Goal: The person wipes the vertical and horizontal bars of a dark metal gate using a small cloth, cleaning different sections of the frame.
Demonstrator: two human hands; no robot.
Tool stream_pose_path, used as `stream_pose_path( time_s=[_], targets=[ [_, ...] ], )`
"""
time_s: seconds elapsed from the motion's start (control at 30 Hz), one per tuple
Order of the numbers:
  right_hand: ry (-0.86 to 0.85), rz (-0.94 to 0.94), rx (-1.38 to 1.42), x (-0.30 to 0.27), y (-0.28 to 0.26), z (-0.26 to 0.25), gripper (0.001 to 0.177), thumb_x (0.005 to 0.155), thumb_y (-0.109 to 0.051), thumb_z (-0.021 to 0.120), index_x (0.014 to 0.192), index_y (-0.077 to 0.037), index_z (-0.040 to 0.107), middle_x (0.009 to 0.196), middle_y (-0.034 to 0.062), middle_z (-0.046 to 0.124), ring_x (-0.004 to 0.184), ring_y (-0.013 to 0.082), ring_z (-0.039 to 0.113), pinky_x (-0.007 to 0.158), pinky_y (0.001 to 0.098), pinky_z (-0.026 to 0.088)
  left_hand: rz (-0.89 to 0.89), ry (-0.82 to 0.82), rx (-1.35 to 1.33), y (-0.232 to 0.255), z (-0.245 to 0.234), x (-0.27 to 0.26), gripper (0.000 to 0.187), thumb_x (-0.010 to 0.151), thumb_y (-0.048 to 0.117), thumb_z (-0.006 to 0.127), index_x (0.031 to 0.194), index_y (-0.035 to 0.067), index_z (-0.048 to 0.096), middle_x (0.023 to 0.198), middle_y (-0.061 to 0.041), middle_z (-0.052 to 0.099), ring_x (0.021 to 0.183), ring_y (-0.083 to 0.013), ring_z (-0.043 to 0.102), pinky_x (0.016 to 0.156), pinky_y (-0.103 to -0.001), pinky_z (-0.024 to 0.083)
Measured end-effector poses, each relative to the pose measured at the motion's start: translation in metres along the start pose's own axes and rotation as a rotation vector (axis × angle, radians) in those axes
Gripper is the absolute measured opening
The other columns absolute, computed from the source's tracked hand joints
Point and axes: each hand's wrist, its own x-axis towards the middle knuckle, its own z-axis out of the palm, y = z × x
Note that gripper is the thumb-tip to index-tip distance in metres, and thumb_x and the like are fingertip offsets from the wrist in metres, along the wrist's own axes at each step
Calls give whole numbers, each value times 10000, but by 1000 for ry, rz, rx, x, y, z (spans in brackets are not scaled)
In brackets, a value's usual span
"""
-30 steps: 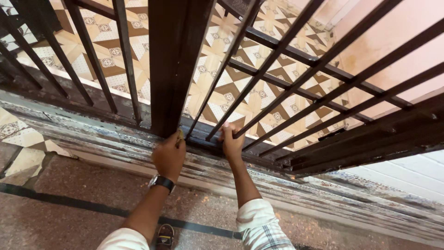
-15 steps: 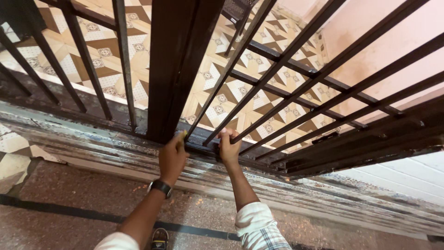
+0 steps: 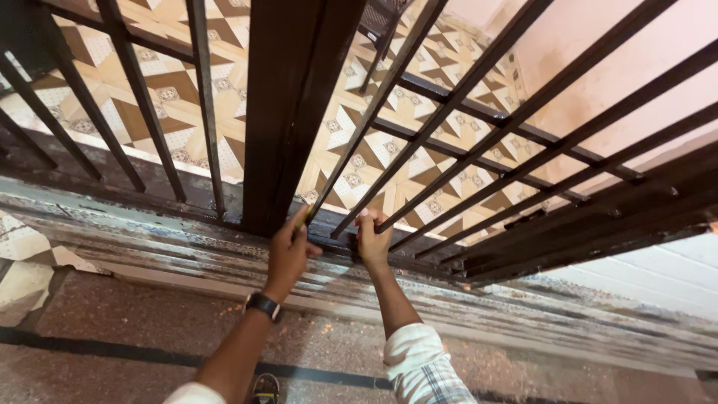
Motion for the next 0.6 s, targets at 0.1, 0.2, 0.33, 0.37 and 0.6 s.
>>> stream_pose_path(
  time_s=[0.1,0.2,0.33,0.37,0.6],
  targets=[
    [-13,-38,-3,1,4,-5,352,1035,-232,622,735,-48,623,622,8,580,476,52,470,439,220,349,-11,-22,21,-5,-4,10,435,1064,171,452,1489,204,539,829,-15,734,602,-99,706,531,-252,547],
    [-2,-55,4,2,5,-2,353,1030,-231,610,724,-56,603,648,9,609,473,51,478,434,222,361,-62,-24,136,-8,-12,-7,457,1059,191,464,1511,234,515,667,-87,698,564,-118,694,486,-273,497],
    [-2,-64,-16,2,4,-3,373,1047,-222,602,713,-54,597,612,17,575,459,54,469,427,224,351,-65,39,244,-4,-12,-17,448,1060,190,477,1503,219,537,643,-98,669,536,-142,688,490,-274,510],
    [-2,-68,-19,2,3,-1,383,1056,-220,599,711,-53,598,592,19,555,453,55,464,424,224,345,-107,30,179,2,-9,-11,441,1063,201,469,1499,220,527,643,-85,686,542,-135,690,484,-275,504],
    [9,-112,-50,1,-8,0,346,1028,-207,595,718,-56,590,648,22,609,463,57,488,425,225,367,140,16,47,18,2,-16,463,1057,192,467,1517,184,516,807,-73,709,570,-117,675,507,-268,530]
  ],
)
